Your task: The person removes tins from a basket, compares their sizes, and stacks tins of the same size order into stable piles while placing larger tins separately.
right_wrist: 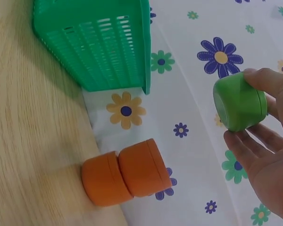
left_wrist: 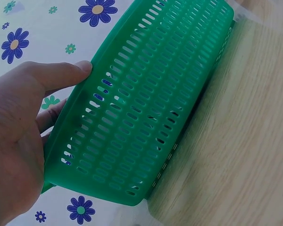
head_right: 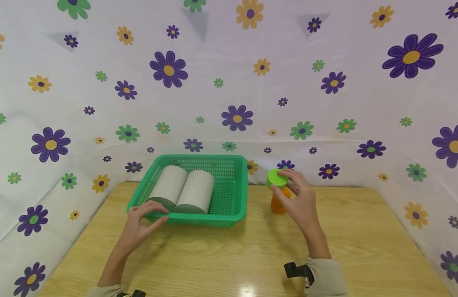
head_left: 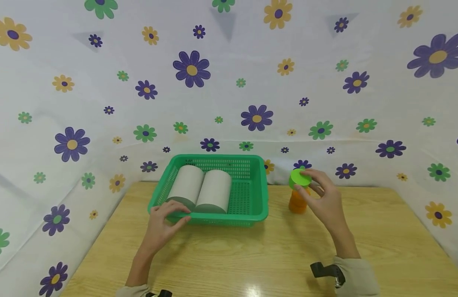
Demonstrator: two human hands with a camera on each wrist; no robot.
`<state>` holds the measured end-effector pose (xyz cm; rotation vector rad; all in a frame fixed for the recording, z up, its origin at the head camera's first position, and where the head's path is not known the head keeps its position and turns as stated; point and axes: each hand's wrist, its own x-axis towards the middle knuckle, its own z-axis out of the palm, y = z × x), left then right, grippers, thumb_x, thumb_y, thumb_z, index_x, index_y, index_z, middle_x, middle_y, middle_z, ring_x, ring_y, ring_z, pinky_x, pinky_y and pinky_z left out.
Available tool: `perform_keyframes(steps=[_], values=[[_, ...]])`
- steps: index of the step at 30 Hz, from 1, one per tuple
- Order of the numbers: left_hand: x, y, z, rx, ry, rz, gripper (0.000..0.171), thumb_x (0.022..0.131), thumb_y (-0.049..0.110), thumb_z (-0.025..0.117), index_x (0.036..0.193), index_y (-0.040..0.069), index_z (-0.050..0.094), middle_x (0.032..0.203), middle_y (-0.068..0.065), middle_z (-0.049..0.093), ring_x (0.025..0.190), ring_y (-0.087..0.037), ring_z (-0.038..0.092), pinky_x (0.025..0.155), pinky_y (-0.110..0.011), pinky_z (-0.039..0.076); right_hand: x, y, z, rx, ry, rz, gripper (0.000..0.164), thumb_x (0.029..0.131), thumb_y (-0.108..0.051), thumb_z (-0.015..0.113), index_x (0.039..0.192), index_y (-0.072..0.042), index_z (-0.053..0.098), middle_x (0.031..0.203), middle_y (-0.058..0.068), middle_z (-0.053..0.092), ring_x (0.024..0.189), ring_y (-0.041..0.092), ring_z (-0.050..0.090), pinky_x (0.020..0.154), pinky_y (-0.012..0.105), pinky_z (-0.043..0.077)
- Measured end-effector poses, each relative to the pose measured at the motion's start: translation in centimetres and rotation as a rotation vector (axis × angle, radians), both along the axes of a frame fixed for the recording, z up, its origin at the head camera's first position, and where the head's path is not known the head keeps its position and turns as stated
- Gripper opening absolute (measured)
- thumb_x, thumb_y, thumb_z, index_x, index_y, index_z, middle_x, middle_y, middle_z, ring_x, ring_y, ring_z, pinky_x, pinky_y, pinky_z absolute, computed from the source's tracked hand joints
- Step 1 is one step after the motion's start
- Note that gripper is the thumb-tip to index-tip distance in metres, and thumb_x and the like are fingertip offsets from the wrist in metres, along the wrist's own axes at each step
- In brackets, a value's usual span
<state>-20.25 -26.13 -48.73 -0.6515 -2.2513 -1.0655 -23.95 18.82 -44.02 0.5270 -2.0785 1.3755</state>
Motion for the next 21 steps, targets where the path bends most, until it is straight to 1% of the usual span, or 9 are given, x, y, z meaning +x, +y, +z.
perform_keyframes(steps=[4,7,12,19,21], values=[[0.0,0.0,-0.2,0.007,0.005,-0.005,0.026,0.081,0.006,0.086,0.097,0.025,0.075,0.098,0.010,0.070,0.096,-0.015,0.063,0.086,-0.047,0.022,-0.1,0.6,-0.4,-0.002,-0.041,-0.054,0.043,0.088,0.008,0.076,0.128,0.006,0.064,0.134,0.020,0.059,0.118,0.002,0.056,0.091,0.017,0.049],[0.0,0.0,-0.2,0.008,0.001,-0.009,0.026,0.081,0.006,0.086,0.097,0.024,0.075,0.098,0.010,0.070,0.097,-0.016,0.063,0.086,-0.047,0.022,-0.2,1.0,-0.6,-0.013,-0.074,-0.079,0.043,0.089,0.004,0.076,0.130,0.002,0.064,0.135,0.016,0.060,0.116,0.000,0.056,0.090,0.017,0.049],[-0.1,0.1,-0.3,0.000,-0.022,0.005,0.024,0.082,0.010,0.086,0.097,0.025,0.075,0.099,0.012,0.070,0.098,-0.013,0.062,0.088,-0.048,0.023,-0.4,1.4,-1.3,-0.034,-0.083,-0.082,0.042,0.090,0.000,0.077,0.131,-0.001,0.065,0.132,0.014,0.062,0.114,0.002,0.058,0.089,0.017,0.050],[0.0,-0.1,-0.3,0.000,-0.026,0.009,0.024,0.082,0.010,0.086,0.097,0.025,0.075,0.099,0.012,0.069,0.098,-0.012,0.062,0.087,-0.048,0.023,-1.0,1.7,-2.1,-0.018,-0.077,-0.092,0.038,0.091,0.000,0.076,0.128,0.002,0.065,0.129,0.015,0.063,0.110,-0.001,0.059,0.087,0.016,0.050],[0.0,-0.1,-0.2,-0.001,-0.027,0.009,0.024,0.082,0.010,0.086,0.097,0.025,0.075,0.099,0.012,0.069,0.098,-0.012,0.062,0.088,-0.048,0.023,-1.1,1.8,-2.3,-0.020,-0.077,-0.094,0.039,0.091,0.000,0.077,0.127,0.002,0.065,0.129,0.016,0.063,0.110,0.001,0.059,0.087,0.016,0.050]])
